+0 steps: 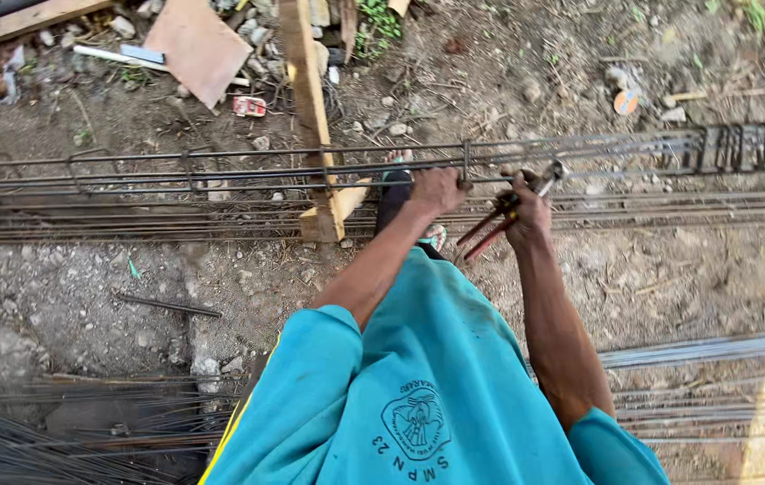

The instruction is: The person uses a handheld tool to twist and secure wire ties around the intersections of a steel rebar grid. They repeatedly position the tool on the wire, rotate it to tighten the connection, and move along the structure to fasten multiple points.

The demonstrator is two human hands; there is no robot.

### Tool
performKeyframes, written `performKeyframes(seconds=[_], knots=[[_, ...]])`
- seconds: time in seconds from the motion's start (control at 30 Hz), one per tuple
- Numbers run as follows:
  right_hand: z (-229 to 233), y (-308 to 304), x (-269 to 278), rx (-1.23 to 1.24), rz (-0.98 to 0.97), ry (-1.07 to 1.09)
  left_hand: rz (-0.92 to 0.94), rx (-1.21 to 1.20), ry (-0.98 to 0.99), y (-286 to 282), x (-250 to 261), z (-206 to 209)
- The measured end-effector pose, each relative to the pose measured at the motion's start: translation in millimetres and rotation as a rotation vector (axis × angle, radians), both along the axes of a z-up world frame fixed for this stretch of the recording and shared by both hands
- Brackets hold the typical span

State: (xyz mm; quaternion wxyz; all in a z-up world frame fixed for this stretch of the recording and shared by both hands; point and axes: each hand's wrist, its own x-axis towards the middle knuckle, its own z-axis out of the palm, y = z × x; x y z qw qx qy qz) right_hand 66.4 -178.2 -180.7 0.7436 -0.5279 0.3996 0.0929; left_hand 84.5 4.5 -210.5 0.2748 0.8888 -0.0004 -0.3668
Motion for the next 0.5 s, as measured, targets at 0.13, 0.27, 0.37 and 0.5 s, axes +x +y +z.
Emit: performKeyframes(seconds=[0.13,0.27,0.37,0.5], knots=[[35.7,1.1,0.4,0.092,0.055,0.016,0.011,-0.095,0.054,6.1,10.2,42.6],[41.2,-2.8,-2.2,0.103,0.096,-0.022,-0.062,-0.115,0.070,12.2,9.7,44.2],[37.4,-4.2,-7.5,0.044,0.146,-0.007,-0.134,-0.086,0.094,13.3,9.5,37.2],[19.1,-9.1,-13.2,-0.021,0.142,-0.027,-0.071,-0.104,0.125,12.6,-3.9,22.2]])
